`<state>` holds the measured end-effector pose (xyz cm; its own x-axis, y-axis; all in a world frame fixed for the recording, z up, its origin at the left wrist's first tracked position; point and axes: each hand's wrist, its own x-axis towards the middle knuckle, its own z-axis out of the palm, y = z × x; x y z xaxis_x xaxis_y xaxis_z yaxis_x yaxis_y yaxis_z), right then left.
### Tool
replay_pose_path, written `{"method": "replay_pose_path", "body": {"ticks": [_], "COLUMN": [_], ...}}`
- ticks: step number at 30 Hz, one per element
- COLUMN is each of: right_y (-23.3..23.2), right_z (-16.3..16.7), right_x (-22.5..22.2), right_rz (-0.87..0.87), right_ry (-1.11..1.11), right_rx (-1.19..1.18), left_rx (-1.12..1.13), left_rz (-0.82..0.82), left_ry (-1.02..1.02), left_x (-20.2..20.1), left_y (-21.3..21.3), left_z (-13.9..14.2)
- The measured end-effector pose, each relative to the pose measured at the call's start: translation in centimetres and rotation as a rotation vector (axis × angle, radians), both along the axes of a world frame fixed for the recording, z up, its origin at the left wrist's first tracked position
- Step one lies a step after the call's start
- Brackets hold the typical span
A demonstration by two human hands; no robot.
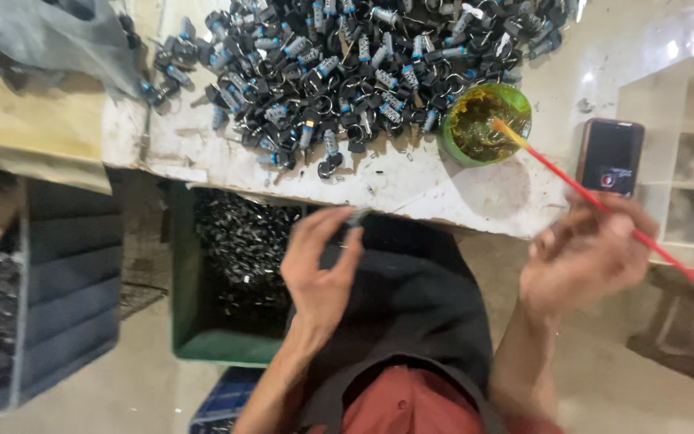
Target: The person picks small metal lock components one at a time from a pile on the workbench, holds each in one hand, and uses a long-handled brush dipped in a bowl of yellowish liquid to coat the part, then drops the coated part into a bin below the bench. The cycle repeats continuously across the episode.
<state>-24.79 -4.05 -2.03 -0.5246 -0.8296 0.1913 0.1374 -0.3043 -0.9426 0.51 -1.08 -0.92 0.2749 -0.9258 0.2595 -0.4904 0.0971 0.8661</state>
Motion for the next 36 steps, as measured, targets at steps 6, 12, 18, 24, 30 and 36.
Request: {"method": "replay_pose_path", "body": {"ticks": [6, 12, 18, 24, 30, 36], "right_y": [-1.0, -2.0, -1.7, 1.9, 3.9, 3.3], "right_z": [-0.7, 0.3, 1.8, 0.3, -0.8, 0.1], "right_x": [1.7, 5.4, 5.3, 4.5, 4.8, 5.5], "right_rz": [0.104, 0.21, 0.352, 0.327, 0.308, 0.29], "right_ry": [0.472, 1.36, 1.448, 1.092, 0.268, 0.324], "right_rx": [0.209, 0.253, 0.249, 0.062, 0.22, 0.14], "left_rx": [-0.049, -0.031, -0.127, -0.052, 0.002, -0.118], "left_rz": [0.13, 0.085, 0.059, -0.151, -0.393, -0.371], "left_ry": [-0.308, -0.688, -0.603, 0.11, 0.263, 0.141], "left_x": [1.5, 1.7, 1.8, -0.2, -3.2, -3.8], "left_y": [-1.3, -8.2, -6.9, -2.9, -0.5, -0.2], "left_z": [-0.8, -1.8, -1.5, -1.3, -0.6, 0.6]}}
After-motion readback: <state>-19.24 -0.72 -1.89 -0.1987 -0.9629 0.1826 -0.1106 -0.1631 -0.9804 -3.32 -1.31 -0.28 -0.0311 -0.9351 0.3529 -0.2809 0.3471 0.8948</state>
